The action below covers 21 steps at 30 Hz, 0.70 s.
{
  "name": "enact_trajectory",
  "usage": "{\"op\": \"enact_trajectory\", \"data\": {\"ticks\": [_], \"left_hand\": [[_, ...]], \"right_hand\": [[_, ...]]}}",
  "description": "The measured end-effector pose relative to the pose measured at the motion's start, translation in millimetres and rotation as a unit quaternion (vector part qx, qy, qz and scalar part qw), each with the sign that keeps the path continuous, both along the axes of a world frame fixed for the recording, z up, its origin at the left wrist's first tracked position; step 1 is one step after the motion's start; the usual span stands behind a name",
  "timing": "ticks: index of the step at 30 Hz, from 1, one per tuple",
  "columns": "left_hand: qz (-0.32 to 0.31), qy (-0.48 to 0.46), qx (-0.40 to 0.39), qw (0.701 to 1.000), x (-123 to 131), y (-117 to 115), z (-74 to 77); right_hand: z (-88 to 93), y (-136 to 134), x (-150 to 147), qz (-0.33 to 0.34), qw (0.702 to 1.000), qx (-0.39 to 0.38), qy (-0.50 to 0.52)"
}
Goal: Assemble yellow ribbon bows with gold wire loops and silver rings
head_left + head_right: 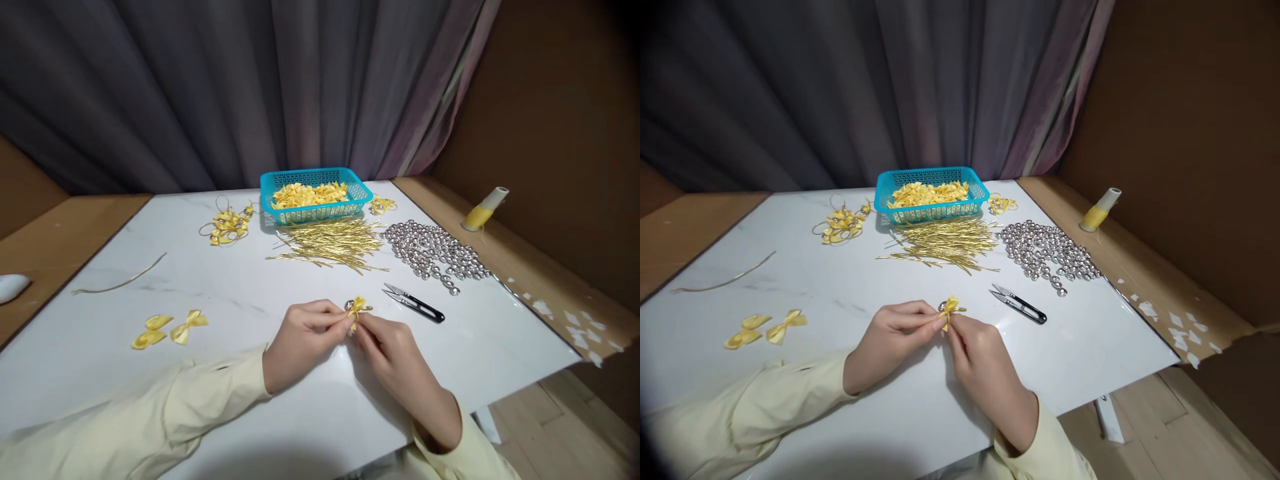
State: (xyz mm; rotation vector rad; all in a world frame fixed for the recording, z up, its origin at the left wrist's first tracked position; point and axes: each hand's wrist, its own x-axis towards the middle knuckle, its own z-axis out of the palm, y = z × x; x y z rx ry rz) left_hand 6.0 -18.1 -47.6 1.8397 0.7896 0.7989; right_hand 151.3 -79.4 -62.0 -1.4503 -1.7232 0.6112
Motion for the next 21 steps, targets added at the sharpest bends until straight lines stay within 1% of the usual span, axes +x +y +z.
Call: {"op": "enact_trajectory", "data": {"ticks": [6,12,18,21], "left_hand": [[-0.007,0.005,-0.096,0.995,-0.1,-1.1,2.4],[-0.003,0.008,-0.144,0.990,1.1,2.6,4.0],[0.005,-0.001,-0.174,0.985,-0.1,6.9,3.5],[0.004,-0.015,-0.223,0.975,0.1,7.6,1.9]], "right_hand": [[1.0,-1.5,0.4,-0.004,1.000,-0.017,0.000],[-0.7,-2.6,0.9,-0.006,1.000,-0.021,0.005],[3.2,-4.2,0.1,0.007,0.999,-0.036,0.007],[3.9,-5.4,-0.1,0.009,0.999,-0.042,0.003]]}}
